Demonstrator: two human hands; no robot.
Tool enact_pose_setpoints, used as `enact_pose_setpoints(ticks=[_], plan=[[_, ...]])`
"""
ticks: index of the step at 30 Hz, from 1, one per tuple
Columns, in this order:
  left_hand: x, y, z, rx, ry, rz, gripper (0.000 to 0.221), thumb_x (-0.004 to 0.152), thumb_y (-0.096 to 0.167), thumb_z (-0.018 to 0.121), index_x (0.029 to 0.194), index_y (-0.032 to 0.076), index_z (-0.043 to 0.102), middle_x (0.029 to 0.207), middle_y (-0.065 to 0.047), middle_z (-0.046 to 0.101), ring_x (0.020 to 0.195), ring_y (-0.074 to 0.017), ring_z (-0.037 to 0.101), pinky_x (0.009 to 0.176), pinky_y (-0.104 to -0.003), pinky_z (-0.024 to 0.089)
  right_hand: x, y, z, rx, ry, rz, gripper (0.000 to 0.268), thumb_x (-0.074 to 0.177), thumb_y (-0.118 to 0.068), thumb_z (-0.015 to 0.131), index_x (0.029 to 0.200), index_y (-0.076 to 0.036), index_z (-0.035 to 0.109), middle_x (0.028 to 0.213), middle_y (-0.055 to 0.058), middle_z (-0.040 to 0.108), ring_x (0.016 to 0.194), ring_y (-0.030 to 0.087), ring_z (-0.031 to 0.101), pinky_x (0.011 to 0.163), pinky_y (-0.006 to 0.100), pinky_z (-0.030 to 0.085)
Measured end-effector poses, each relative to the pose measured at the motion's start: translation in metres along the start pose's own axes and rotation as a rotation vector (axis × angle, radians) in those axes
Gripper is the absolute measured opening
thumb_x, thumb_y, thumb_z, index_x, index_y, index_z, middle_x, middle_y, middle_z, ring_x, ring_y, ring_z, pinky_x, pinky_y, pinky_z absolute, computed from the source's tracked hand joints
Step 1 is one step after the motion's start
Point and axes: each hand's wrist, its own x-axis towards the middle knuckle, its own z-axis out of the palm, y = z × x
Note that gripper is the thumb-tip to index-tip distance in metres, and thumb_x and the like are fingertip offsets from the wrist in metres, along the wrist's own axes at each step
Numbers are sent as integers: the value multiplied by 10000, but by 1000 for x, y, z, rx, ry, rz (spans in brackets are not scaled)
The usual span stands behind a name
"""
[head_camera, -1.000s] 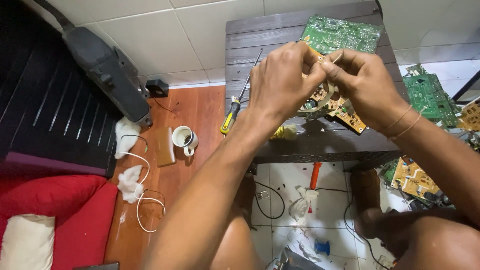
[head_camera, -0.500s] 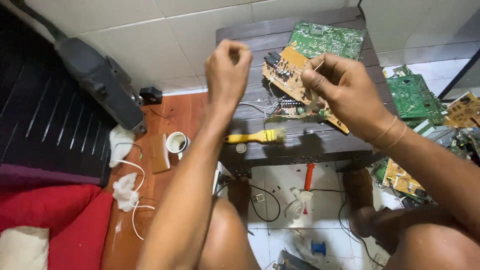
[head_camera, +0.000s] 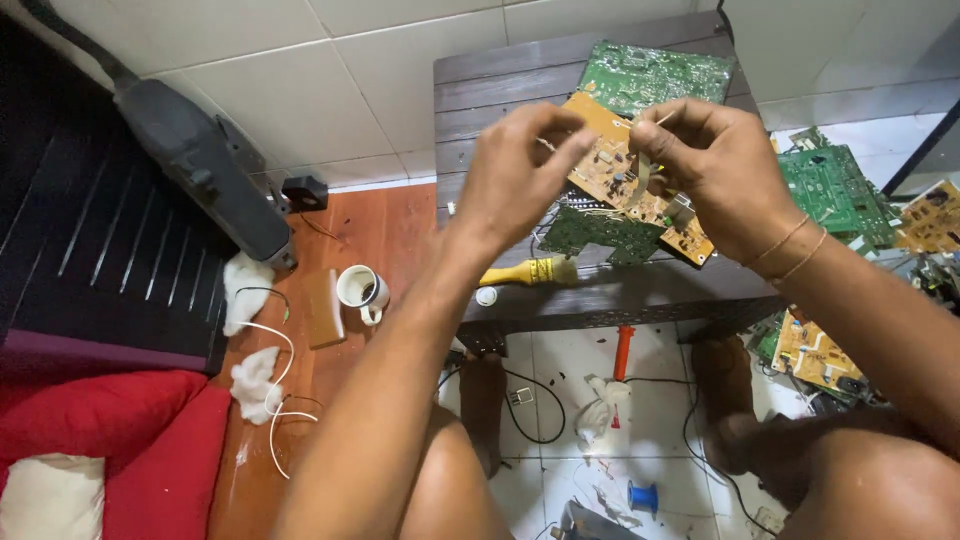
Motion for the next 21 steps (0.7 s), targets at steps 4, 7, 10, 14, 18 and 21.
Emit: enact_pose_setpoints(ticks=[4,7,10,14,18,21], plan=[[-4,33,-6,-135,-13,37,233,905,258,663,972,54,756,811,-48,779,610,-79,672,515,-219,566,0,2,-1,-10,-11,7,137,1008,-160,685,1090,-53,664,914,21,658,696,72,581,637,194,513],[-3,38,-6,-146,-9,60,149,842,207,750,886,65,745,783,-22,772,613,-81,666,521,-229,568,2,6,-2,2,-27,-27,142,1024,-159,677,1118,-55,650,908,17,664,712,63,577,650,190,509],[-3,34,-5,-133,33,61,100,836,170,764,861,74,758,735,-12,775,573,-51,652,485,-212,537,2,6,-1,10,-52,-29,157,1018,-180,680,1123,-67,651,949,16,690,713,62,585,654,188,506],[-1,28,-4,-135,10,36,57,810,108,784,809,53,770,637,-11,743,488,-37,580,417,-198,470,1,4,-1,-3,-72,-38,194,988,-183,699,1130,-54,669,935,29,674,732,75,599,678,196,524],[-3,30,-6,-128,30,22,74,830,102,720,821,35,750,649,-21,727,511,-59,595,434,-219,498,2,3,0,48,-89,43,245,965,-177,697,1173,-53,659,999,32,688,730,66,606,698,184,540],[-2,27,-4,-149,35,-14,65,839,85,715,841,31,750,673,-6,718,541,-58,595,470,-224,514,1,-3,4,-21,-107,51,231,965,-137,682,1175,-42,664,1002,50,695,798,85,617,734,220,569]])
